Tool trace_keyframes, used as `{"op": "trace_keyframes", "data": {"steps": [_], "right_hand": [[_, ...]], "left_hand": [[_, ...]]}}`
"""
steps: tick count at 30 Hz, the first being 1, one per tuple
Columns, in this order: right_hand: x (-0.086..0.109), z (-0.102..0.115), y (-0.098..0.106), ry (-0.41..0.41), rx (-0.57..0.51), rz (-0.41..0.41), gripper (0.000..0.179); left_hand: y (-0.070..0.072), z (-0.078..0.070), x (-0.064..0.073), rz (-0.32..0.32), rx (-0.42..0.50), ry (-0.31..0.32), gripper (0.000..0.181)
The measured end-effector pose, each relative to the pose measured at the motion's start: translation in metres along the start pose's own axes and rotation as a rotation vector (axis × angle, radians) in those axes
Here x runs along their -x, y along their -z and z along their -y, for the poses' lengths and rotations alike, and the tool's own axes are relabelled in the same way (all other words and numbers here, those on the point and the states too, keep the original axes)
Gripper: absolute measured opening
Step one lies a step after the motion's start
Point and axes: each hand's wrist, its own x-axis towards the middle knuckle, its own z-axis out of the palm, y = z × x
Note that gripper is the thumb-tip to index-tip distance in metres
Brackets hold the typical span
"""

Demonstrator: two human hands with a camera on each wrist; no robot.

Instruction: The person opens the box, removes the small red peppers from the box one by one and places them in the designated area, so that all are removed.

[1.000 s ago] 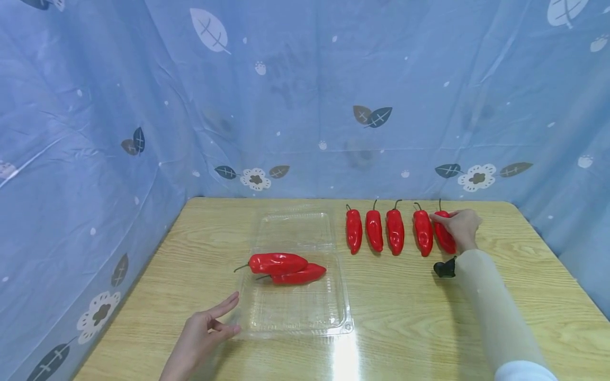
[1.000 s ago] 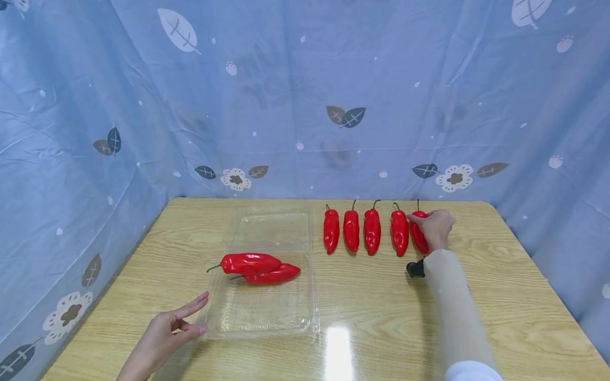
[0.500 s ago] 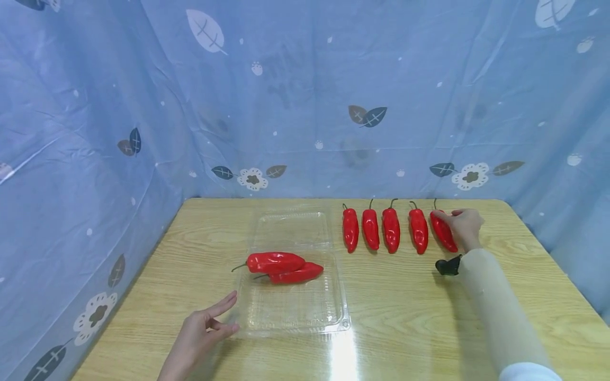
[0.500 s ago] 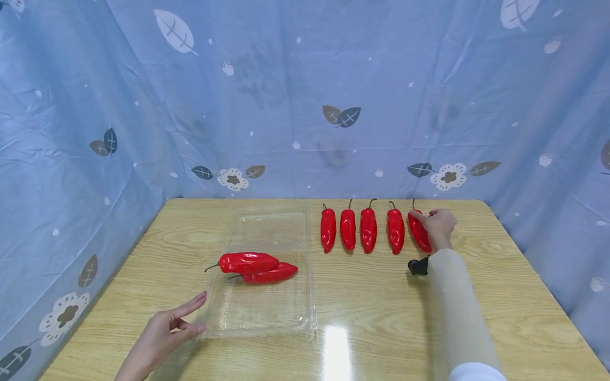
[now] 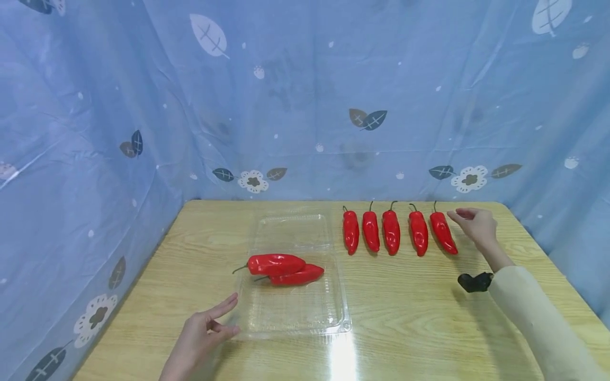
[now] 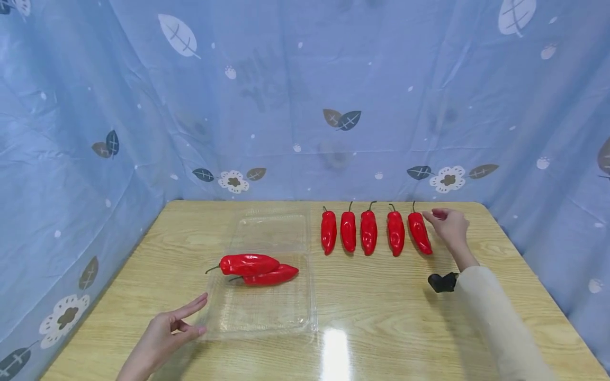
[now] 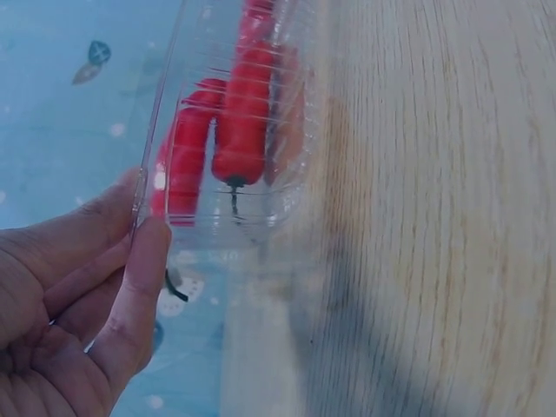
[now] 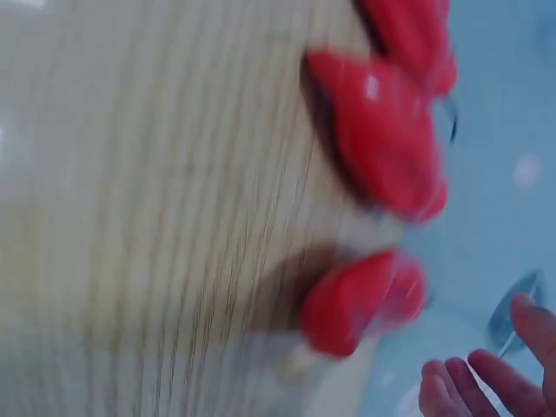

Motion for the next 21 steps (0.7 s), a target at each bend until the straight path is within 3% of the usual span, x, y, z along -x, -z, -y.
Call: {"op": "trace_keyframes", "data": {"steps": [7, 12, 17, 21], "right_hand": [[0.032, 0.041, -0.019, 0.291, -0.078, -0.002, 0.04], [0.061, 0.067, -0.046, 0.479, -0.304, 0.066, 0.034], [0.09, 0.091, -0.072, 0.588, -0.559, 0.192, 0.037], [0.109, 0.105, -0.091, 0.614, -0.678, 0.304, 0.037]], "left_hand": [[0.002, -0.003, 0.0, 0.003, 0.002, -0.003, 0.055], [0.0, -0.004, 0.0, 0.004, -0.006, -0.003, 0.054], [-0.001, -0.004, 0.0, -0.006, -0.025, 0.0, 0.055], [-0.002, -0.004, 0.0, -0.012, -0.035, 0.004, 0.055]]}}
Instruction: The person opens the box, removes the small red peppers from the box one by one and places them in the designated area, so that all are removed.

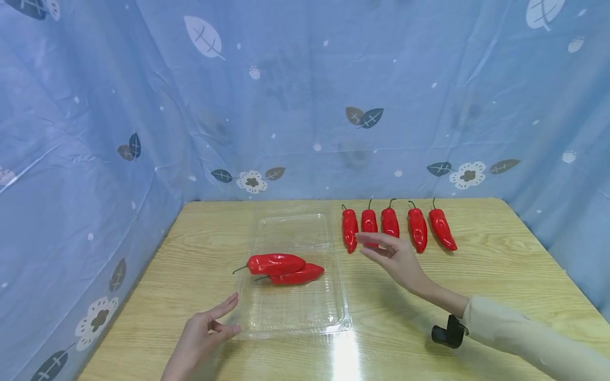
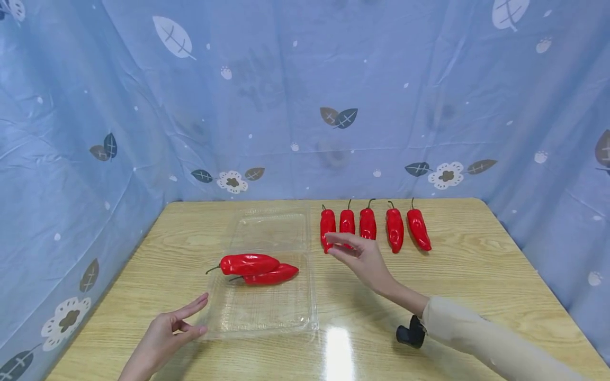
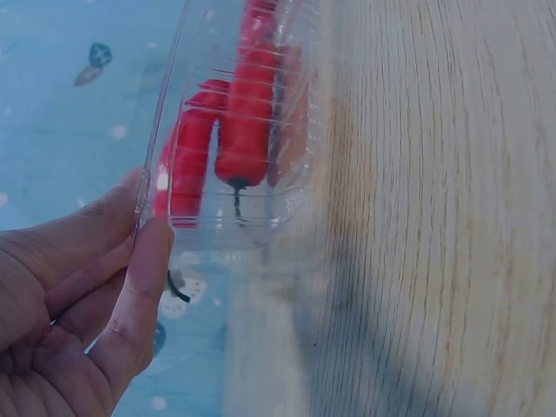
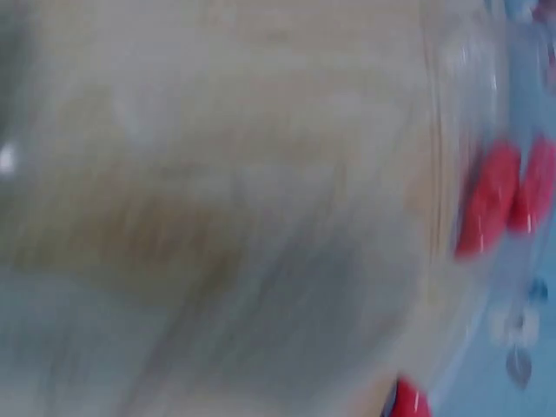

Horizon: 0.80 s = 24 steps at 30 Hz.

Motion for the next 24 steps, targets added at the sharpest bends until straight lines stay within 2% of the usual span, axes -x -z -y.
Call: {"op": "trace_keyframes", "data": {"steps": [5, 12, 18, 24], "right_hand": [[0.003, -0.001, -0.033, -0.006, -0.152, 0.045, 0.035], [-0.006, -0.004, -0.066, 0.001, -0.248, 0.153, 0.034], [-0.019, -0.004, -0.086, -0.003, -0.255, 0.252, 0.041], [-0.039, 0.012, -0.102, -0.059, -0.175, 0.342, 0.045]], "left_hand": [[-0.001, 0.0, 0.0, -0.009, 0.0, 0.015, 0.054], [-0.001, 0.0, 0.001, -0.016, -0.011, 0.035, 0.054], [-0.001, 0.001, 0.0, -0.004, 0.006, 0.021, 0.054], [-0.001, 0.001, 0.0, -0.006, 0.008, 0.015, 0.053]]}}
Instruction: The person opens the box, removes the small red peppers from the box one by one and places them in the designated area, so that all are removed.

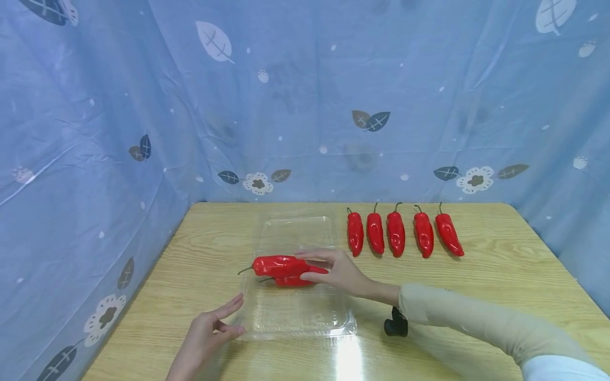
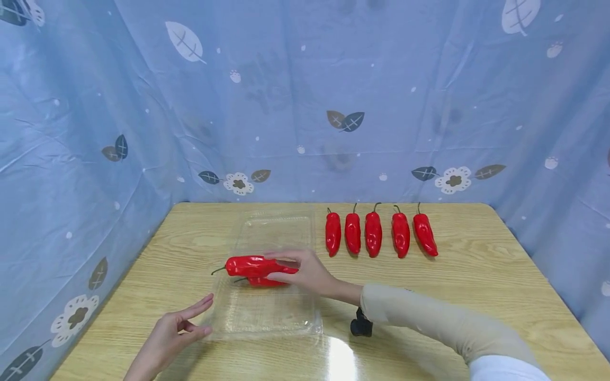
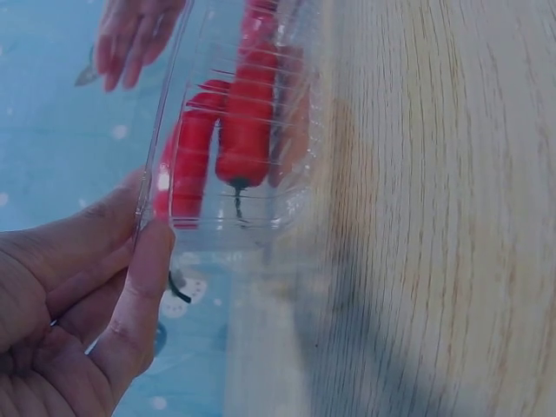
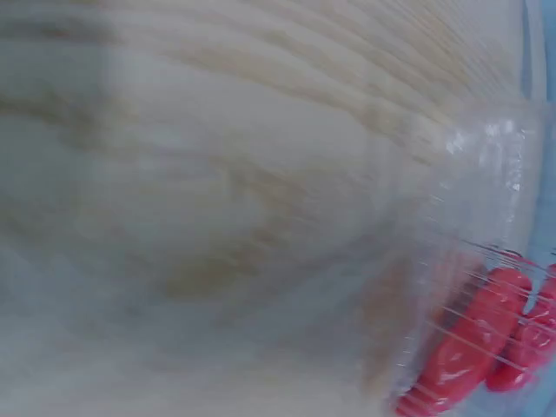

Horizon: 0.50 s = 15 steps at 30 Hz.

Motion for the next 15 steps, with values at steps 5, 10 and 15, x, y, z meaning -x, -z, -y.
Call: {"op": "trace_keyframes", "data": {"steps": [5, 10, 15], "right_hand": [[-0.027, 0.003, -0.007, -0.038, 0.027, 0.066, 0.047], [-0.051, 0.004, -0.018, -0.086, 0.012, 0.083, 0.05], [-0.066, -0.001, -0.025, -0.092, 0.003, 0.101, 0.052]], "left_hand": [[0.0, 0.0, 0.0, -0.006, 0.005, 0.018, 0.053], [0.0, 0.0, 0.0, 0.008, 0.017, 0.01, 0.054], [0.001, 0.0, 0.001, 0.01, 0.011, 0.006, 0.054]]}}
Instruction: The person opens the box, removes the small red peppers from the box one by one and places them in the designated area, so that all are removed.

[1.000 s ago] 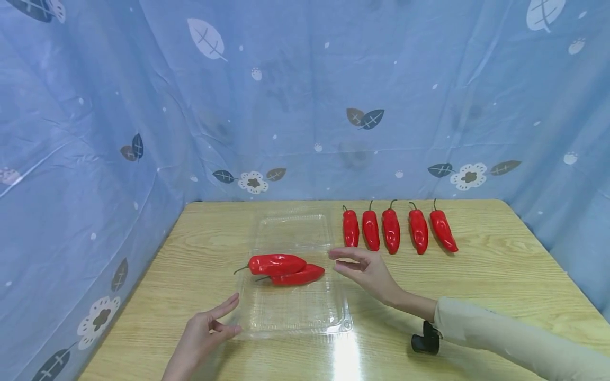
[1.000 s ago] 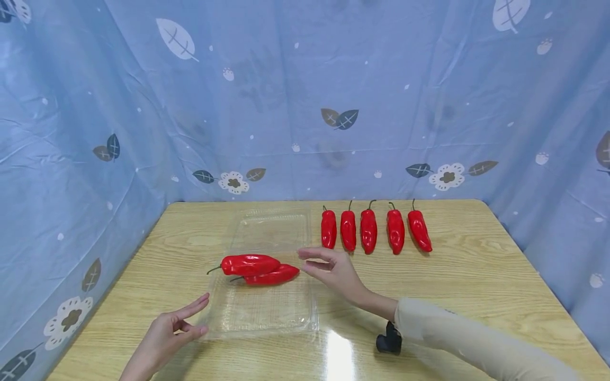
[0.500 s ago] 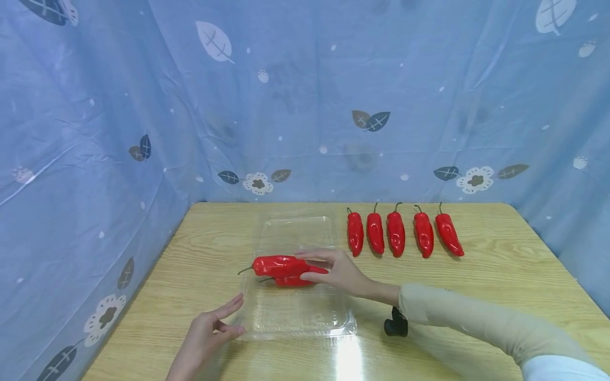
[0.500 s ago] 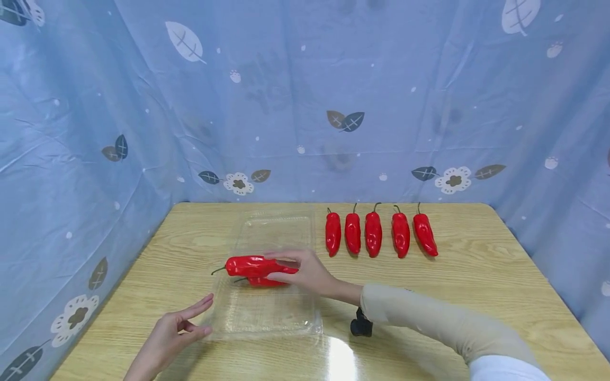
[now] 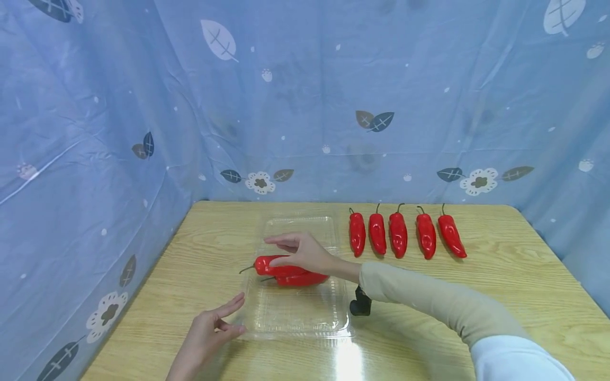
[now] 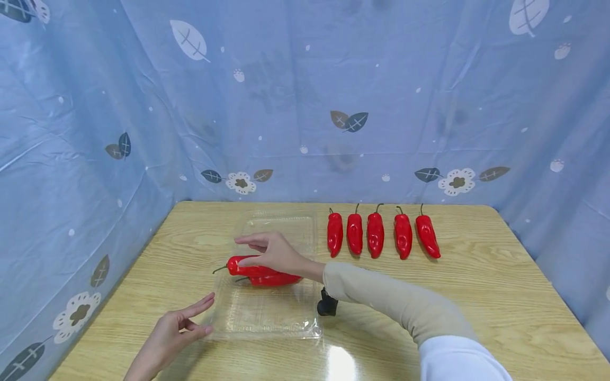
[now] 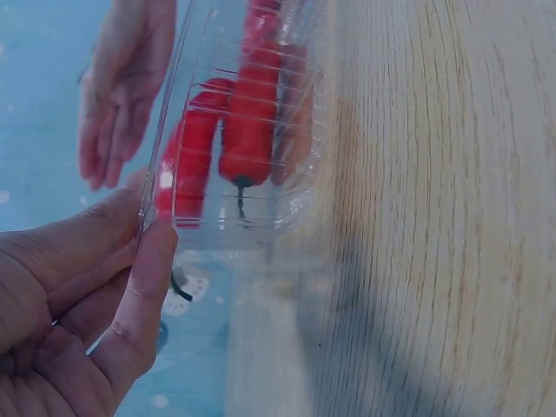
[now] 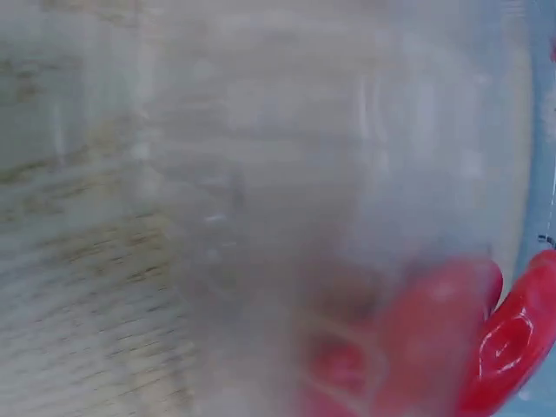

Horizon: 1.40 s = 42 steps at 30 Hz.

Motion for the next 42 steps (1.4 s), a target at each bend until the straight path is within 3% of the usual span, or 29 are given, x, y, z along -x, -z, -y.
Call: {"op": "trace_keyframes", "data": {"steps": [4, 8, 12, 20, 24, 30, 37, 42], "right_hand": [[-0.005, 0.004, 0.004, -0.035, 0.03, 0.068, 0.05], [-0.009, 0.011, 0.011, -0.05, 0.125, 0.175, 0.05], [-0.018, 0.013, 0.01, -0.053, 0.2, 0.219, 0.052], [-0.035, 0.005, -0.014, -0.138, 0.097, 0.111, 0.051], [-0.037, 0.002, -0.022, -0.167, 0.116, 0.094, 0.049], [-0.037, -0.001, -0.02, -0.142, 0.276, 0.16, 0.048], [-0.036, 0.0, -0.016, -0.041, 0.565, 0.268, 0.043], [-0.037, 0.001, -0.016, -0.037, 0.643, 0.324, 0.041]], "left_hand": [[0.001, -0.001, 0.001, -0.002, -0.01, 0.002, 0.053], [0.002, -0.002, 0.0, -0.002, -0.027, -0.012, 0.053], [0.002, -0.001, -0.002, 0.005, -0.024, -0.025, 0.053], [0.003, 0.004, -0.001, 0.025, 0.0, -0.114, 0.054], [0.003, 0.004, -0.001, 0.014, -0.003, -0.111, 0.054], [0.003, 0.003, -0.002, 0.006, -0.008, -0.125, 0.054], [0.003, 0.001, 0.0, -0.004, -0.004, -0.093, 0.054], [0.003, 0.002, -0.001, -0.006, -0.019, -0.106, 0.054]]}}
